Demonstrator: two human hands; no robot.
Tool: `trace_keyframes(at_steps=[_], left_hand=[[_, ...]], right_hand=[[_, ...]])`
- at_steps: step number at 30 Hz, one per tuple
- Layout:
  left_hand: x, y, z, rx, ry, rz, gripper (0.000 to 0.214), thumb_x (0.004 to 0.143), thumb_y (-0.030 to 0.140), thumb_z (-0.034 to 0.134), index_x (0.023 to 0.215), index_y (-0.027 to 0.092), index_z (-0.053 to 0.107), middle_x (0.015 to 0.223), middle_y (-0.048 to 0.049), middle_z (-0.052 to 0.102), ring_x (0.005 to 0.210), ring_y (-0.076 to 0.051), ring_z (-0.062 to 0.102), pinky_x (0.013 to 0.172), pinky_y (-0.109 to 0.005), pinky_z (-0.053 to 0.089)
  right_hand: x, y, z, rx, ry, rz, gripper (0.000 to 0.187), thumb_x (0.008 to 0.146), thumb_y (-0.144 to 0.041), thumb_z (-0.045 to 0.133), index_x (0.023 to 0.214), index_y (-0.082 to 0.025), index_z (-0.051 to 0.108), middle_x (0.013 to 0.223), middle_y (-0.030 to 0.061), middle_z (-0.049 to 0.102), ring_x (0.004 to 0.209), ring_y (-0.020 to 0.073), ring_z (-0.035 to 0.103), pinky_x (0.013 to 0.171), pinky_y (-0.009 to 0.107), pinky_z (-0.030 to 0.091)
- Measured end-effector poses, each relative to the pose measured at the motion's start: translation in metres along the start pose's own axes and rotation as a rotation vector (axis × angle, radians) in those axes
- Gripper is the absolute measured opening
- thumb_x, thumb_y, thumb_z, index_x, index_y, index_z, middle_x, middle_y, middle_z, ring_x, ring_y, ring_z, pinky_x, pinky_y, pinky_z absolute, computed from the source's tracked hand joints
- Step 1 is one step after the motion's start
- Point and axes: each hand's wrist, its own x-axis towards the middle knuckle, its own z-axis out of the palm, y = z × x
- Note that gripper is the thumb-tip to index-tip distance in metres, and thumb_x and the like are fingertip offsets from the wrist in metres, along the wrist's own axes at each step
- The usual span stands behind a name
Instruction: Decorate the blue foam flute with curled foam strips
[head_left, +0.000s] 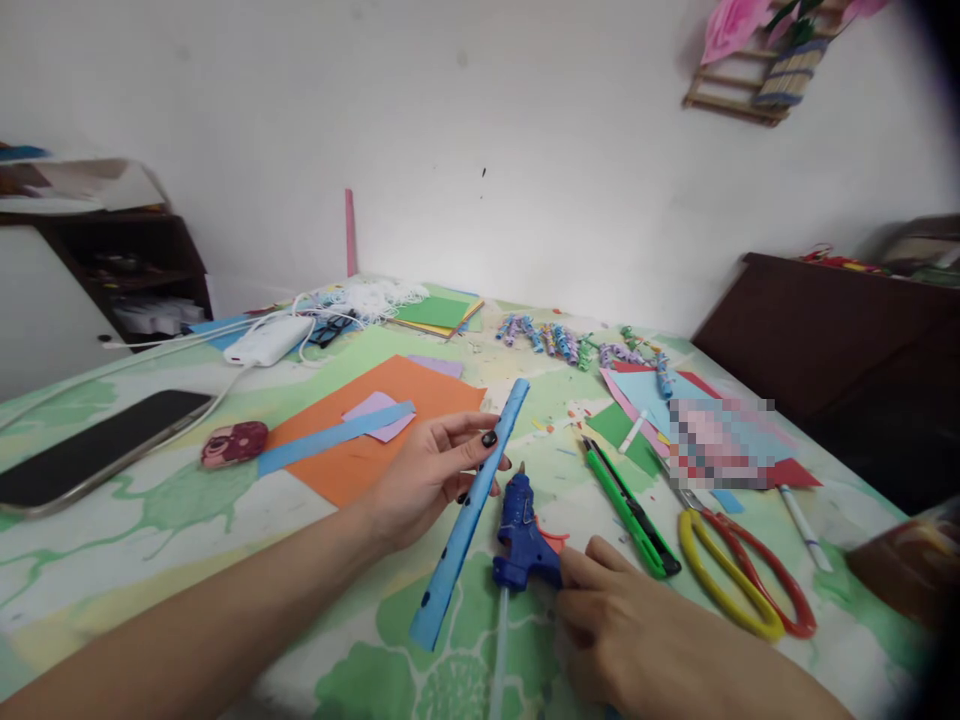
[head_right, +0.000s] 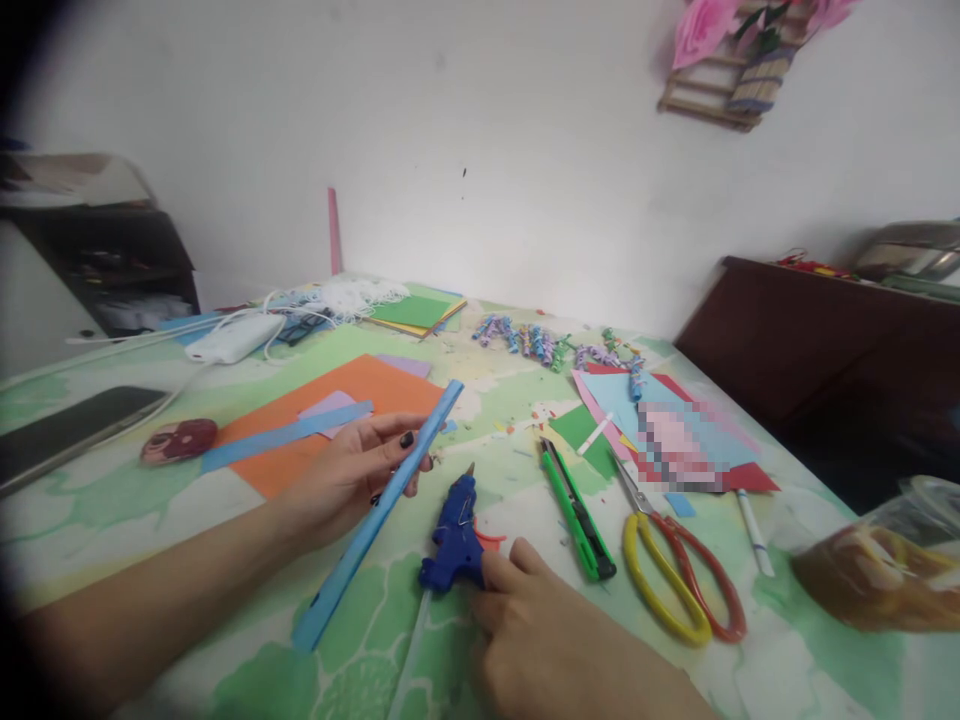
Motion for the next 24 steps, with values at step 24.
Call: trace_keyframes(at_steps=[24], left_hand=[[-0.001, -0.005, -0.003, 0.212, -0.053, 0.182, 0.019, 0.070, 0.023, 0.074, 0.084, 0.015, 0.065, 0.076, -0.0012, 0.069, 0.068, -0.012, 0.065, 0.059, -0.020, 0.053]], right_hand=[[0.065, 0.000, -0.024, 0.448, 1.031, 0.402, 0.005, 0.079, -0.016, 0.057, 0.074, -0.017, 0.057, 0.048, -0.0064, 0.054, 0.039, 0.0048, 0.045, 0.039, 0.015, 0.035]])
